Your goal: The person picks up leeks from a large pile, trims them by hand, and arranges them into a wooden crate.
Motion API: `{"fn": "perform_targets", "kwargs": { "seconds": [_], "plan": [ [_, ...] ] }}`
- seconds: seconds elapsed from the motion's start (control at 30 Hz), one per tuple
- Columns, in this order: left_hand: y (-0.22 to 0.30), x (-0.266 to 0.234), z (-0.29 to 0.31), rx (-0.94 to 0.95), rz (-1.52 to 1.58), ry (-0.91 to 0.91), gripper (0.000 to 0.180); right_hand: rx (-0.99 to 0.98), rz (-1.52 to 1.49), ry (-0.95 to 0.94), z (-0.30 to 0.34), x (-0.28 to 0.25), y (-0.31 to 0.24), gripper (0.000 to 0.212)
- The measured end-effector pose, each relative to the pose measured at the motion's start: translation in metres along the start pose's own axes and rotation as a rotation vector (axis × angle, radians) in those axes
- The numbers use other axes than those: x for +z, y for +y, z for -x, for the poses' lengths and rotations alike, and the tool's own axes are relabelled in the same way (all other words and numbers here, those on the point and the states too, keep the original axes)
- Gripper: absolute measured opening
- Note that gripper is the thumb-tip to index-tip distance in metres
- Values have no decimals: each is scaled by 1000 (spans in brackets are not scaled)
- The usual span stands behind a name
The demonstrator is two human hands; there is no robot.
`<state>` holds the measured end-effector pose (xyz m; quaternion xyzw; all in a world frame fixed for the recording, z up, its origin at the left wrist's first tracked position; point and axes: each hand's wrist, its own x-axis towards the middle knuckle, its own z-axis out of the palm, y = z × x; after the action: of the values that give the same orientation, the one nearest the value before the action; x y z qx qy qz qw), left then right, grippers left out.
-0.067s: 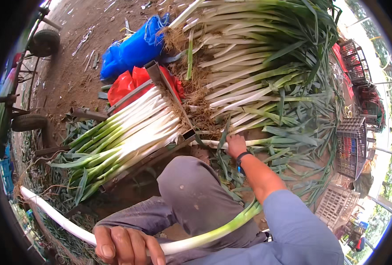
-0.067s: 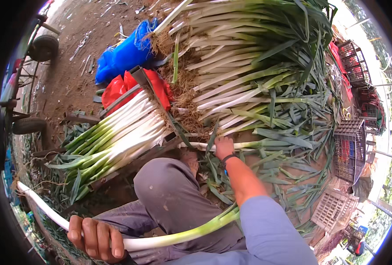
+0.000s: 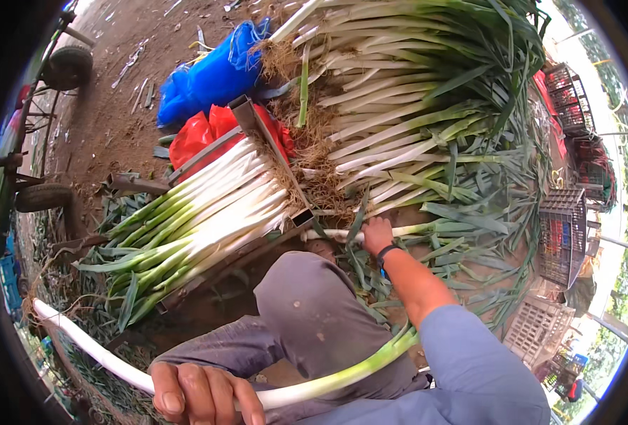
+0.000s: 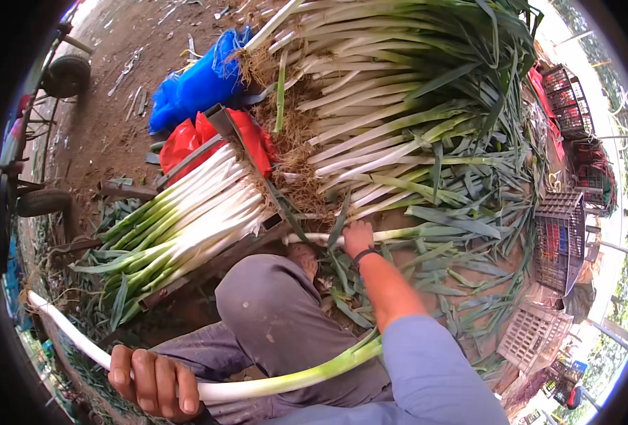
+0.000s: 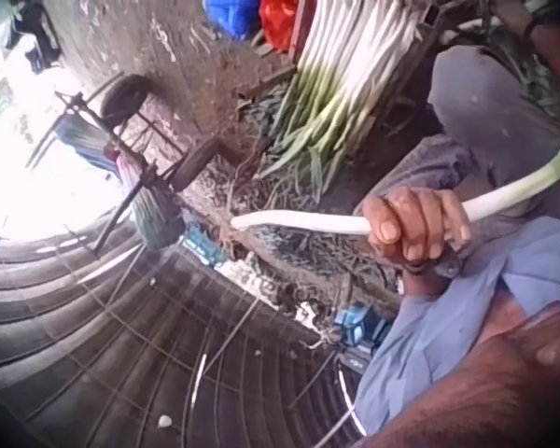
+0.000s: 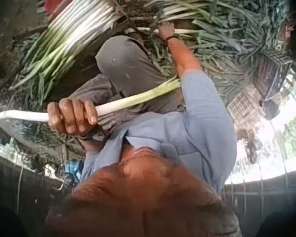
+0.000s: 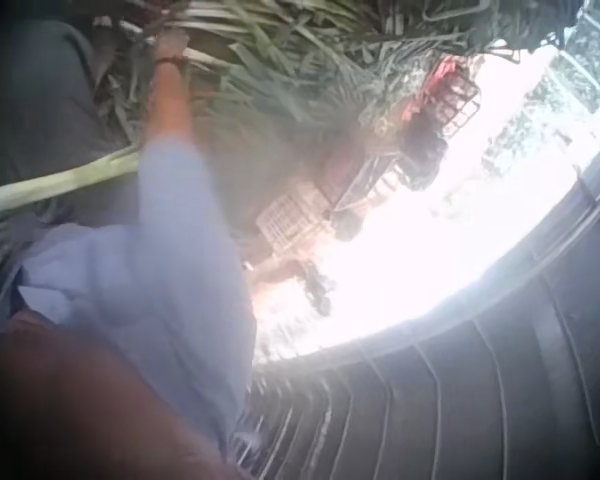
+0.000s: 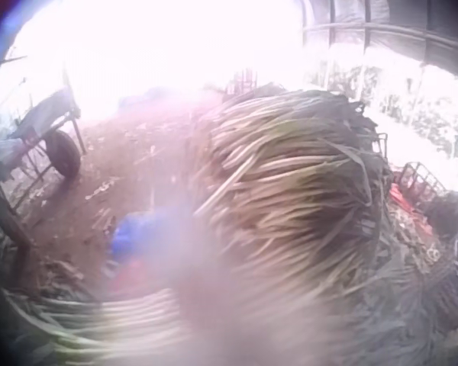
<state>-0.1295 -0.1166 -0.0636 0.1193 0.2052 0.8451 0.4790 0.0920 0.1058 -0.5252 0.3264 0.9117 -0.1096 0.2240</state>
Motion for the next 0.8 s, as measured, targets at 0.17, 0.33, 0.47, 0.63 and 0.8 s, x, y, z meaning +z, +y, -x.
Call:
{"fn": "perform_targets", "kwargs": {
  "seconds": [0.17, 0.33, 0.47, 0.63, 0.8],
  "plan": [
    [-3, -15, -10, -41, 37, 79, 28, -68, 58, -31, 10, 13, 20, 36],
    [-3, -31, 0, -6, 16, 6, 27, -207, -196, -93, 29, -11, 60, 30],
    [-5, -24, 8, 55, -64, -24, 24, -139, -227, -9, 54, -60, 80, 27],
    [-12, 4, 7, 97, -223, -45, 24, 196, -501, 275, 97, -179, 104, 27],
    [-37, 46, -1, 98, -326, -280, 23, 289, -1105, 832, 167, -302, 214, 27]
  ]
}}
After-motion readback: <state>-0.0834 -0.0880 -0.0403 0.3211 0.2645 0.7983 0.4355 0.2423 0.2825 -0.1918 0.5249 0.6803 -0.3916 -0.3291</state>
